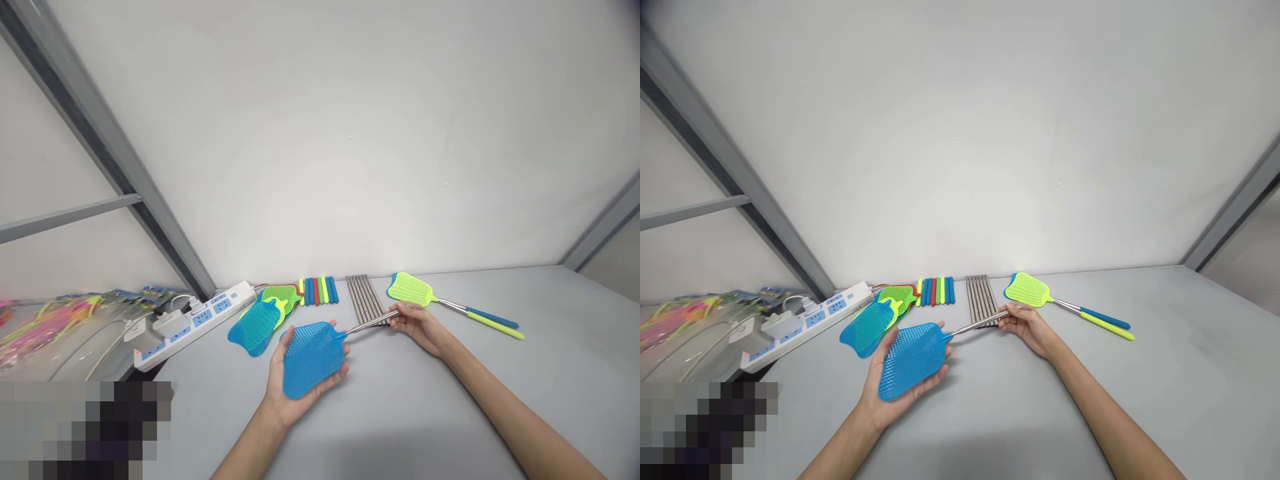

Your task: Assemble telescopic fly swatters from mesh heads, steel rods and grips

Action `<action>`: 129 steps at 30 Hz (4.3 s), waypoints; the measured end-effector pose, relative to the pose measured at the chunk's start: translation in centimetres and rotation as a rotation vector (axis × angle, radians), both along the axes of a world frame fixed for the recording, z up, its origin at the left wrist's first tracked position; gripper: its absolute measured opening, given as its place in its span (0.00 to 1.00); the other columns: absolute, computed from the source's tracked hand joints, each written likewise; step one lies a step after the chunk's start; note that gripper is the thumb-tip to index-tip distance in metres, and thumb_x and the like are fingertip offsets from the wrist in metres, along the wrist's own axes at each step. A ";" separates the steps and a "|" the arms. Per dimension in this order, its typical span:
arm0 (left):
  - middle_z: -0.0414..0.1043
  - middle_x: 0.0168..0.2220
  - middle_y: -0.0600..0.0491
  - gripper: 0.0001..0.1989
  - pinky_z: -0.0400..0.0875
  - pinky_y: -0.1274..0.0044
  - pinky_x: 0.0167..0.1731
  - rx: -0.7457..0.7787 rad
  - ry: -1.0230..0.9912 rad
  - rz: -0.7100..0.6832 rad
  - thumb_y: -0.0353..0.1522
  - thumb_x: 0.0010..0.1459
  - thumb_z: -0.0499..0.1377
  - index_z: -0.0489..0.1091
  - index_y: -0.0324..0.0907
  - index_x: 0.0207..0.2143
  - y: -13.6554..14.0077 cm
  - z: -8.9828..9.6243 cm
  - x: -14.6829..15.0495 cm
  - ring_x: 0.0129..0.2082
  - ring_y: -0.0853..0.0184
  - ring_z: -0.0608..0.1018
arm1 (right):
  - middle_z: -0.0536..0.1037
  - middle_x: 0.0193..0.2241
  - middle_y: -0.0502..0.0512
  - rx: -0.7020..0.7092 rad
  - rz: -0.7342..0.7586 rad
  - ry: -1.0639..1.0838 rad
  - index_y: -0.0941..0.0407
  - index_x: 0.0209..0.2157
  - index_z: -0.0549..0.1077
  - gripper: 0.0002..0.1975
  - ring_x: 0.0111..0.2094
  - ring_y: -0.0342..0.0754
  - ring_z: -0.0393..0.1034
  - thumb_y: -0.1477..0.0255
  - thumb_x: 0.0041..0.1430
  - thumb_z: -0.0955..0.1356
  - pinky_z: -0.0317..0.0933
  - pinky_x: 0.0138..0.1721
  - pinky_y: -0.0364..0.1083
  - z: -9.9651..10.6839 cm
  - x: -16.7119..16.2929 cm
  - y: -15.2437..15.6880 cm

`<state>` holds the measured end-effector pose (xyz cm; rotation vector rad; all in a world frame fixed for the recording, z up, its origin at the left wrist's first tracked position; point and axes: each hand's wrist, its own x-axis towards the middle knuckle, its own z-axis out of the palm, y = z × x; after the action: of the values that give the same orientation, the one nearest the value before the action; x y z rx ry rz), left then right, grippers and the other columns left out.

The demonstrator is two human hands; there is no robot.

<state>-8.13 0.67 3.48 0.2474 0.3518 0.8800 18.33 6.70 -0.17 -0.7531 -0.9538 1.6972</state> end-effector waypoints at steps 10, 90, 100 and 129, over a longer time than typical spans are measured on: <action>0.58 0.47 0.42 0.34 0.60 0.68 0.35 0.076 -0.101 -0.053 0.48 0.50 0.42 0.45 0.40 0.55 0.4 0.7 -0.7 0.40 0.56 0.66 | 0.72 0.21 0.55 -0.021 0.350 -0.303 0.64 0.36 0.70 0.13 0.18 0.40 0.64 0.70 0.49 0.66 0.58 0.21 0.41 0.4 0.8 -0.3; 0.48 0.55 0.43 0.36 0.58 0.69 0.38 0.175 -0.108 -0.038 0.50 0.48 0.45 0.40 0.46 0.56 0.7 0.5 -1.2 0.50 0.55 0.59 | 0.54 0.12 0.43 -0.079 0.327 -0.338 0.61 0.36 0.70 0.16 0.16 0.36 0.46 0.64 0.48 0.65 0.43 0.18 0.40 1.6 -1.5 -1.6; 0.63 0.46 0.43 0.33 0.58 0.67 0.36 0.137 -0.049 -0.185 0.49 0.51 0.41 0.46 0.40 0.55 0.5 -1.0 0.6 0.42 0.56 0.67 | 0.63 0.15 0.46 -0.160 0.465 -0.240 0.58 0.43 0.66 0.20 0.16 0.38 0.57 0.62 0.50 0.64 0.53 0.18 0.39 1.6 -3.8 -2.9; 0.66 0.44 0.47 0.22 0.61 0.75 0.36 0.097 0.039 0.002 0.30 0.56 0.44 0.48 0.40 0.54 -0.5 -1.4 1.4 0.38 0.65 0.72 | 0.72 0.34 0.61 -0.266 0.451 0.005 0.60 0.48 0.60 0.20 0.36 0.49 0.68 0.66 0.55 0.58 0.54 0.45 0.51 0.8 -4.8 -3.2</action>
<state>-6.68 0.17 2.11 0.3544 0.3462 0.8965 13.55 3.53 0.63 -0.7410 -0.9538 2.2511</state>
